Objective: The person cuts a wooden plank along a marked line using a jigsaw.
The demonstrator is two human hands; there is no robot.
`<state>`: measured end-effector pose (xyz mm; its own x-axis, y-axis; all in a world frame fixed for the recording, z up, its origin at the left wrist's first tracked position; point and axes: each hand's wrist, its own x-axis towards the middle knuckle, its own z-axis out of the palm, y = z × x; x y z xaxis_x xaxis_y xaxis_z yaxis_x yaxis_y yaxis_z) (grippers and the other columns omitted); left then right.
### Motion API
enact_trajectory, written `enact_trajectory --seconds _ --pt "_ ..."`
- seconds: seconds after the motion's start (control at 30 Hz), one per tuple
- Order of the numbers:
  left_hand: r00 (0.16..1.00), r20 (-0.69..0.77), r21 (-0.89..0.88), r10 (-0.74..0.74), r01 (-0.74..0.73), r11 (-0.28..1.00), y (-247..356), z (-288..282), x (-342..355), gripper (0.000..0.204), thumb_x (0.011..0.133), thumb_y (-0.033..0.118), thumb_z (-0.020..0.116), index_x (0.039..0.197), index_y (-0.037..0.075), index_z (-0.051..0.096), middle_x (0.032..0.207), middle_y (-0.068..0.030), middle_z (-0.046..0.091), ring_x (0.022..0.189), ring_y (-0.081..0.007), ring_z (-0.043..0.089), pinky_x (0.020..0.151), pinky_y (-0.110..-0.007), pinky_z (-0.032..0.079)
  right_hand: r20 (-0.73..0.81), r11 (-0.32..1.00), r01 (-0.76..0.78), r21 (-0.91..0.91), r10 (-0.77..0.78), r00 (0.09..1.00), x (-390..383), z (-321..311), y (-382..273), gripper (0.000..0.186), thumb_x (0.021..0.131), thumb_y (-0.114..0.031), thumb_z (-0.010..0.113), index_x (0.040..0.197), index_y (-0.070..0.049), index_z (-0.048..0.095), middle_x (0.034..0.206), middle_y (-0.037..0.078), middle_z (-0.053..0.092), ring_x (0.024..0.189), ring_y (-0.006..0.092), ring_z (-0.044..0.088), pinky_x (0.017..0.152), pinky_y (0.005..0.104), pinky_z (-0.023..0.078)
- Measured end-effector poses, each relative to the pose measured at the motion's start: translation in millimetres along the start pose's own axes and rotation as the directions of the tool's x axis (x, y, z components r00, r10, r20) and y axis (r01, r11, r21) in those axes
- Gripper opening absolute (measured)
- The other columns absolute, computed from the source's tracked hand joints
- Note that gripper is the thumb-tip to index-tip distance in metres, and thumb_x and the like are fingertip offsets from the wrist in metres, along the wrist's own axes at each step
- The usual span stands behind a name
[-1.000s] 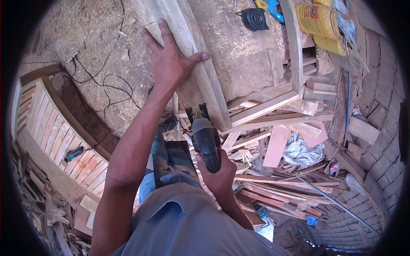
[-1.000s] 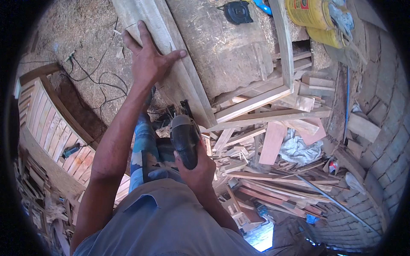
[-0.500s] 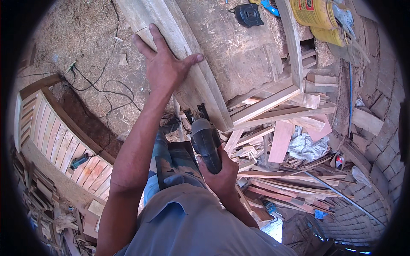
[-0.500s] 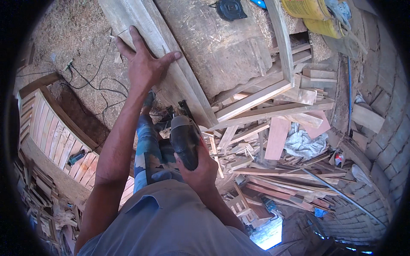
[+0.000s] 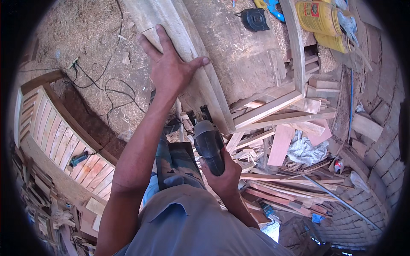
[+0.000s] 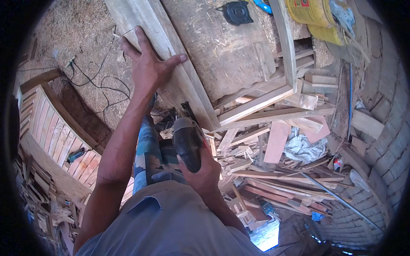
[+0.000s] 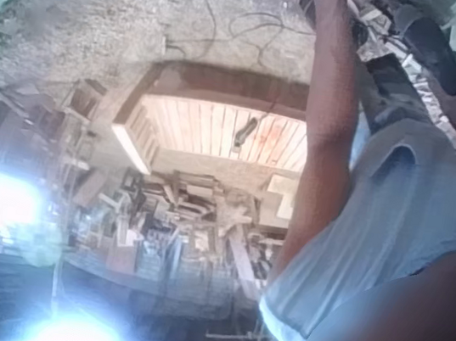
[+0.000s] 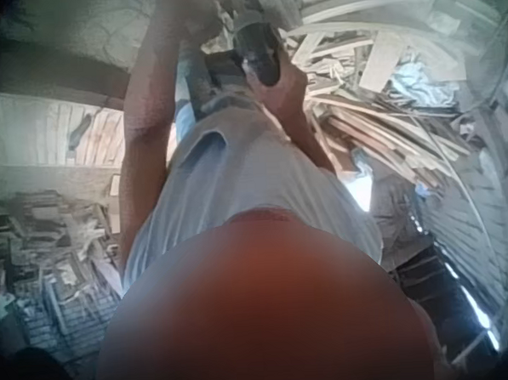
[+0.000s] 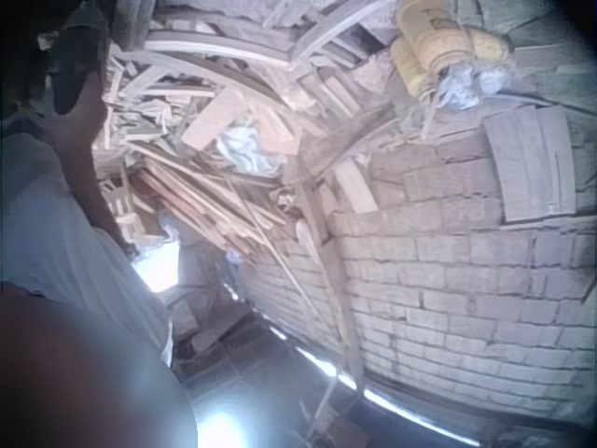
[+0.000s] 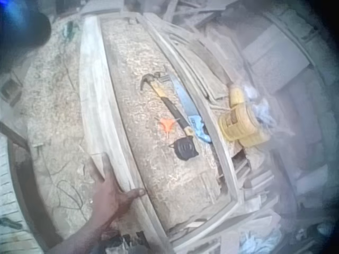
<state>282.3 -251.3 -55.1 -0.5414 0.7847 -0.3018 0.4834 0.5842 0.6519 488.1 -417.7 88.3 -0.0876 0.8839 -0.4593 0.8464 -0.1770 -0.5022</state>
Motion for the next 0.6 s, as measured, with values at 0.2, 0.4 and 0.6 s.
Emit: enact_trajectory --seconds 0.2,0.4,0.6 --pt "1.0 0.007 0.003 -0.021 0.021 1.0 -1.9 3.0 1.1 0.156 0.06 0.074 0.09 0.171 0.012 0.0 0.165 -0.0437 -0.016 0.135 -0.0648 0.049 0.104 -0.054 0.057 -0.022 0.999 -0.032 0.041 0.033 0.999 3.7 -1.2 -8.1 0.055 0.081 -0.025 0.09 0.119 0.008 0.067 0.081 0.018 0.075 0.069 0.0249 0.076 0.068 0.0367 0.059" --pt "1.0 -0.011 0.0 -0.019 0.019 1.0 0.3 -1.1 -1.0 0.154 0.06 0.07 0.092 0.171 0.013 0.002 0.167 -0.0407 -0.015 0.134 -0.0635 0.051 0.101 -0.054 0.058 -0.009 1.0 -0.006 -0.026 0.005 1.0 3.6 -2.0 -3.7 0.047 0.082 -0.023 0.09 0.113 0.004 0.069 0.079 0.014 0.075 0.067 0.0204 0.075 0.066 0.0356 0.058" --pt "0.999 -0.043 -0.051 -0.012 0.01 0.999 -0.8 0.3 -3.9 0.149 0.062 0.058 0.096 0.172 0.015 0.006 0.17 -0.0377 -0.015 0.118 -0.0577 0.062 0.093 -0.056 0.057 0.005 0.999 0.004 -0.035 -0.004 1.0 5.7 -3.4 -4.9 0.034 0.084 -0.019 0.088 0.106 0.0 0.07 0.079 0.011 0.076 0.068 0.0191 0.075 0.066 0.0349 0.058"
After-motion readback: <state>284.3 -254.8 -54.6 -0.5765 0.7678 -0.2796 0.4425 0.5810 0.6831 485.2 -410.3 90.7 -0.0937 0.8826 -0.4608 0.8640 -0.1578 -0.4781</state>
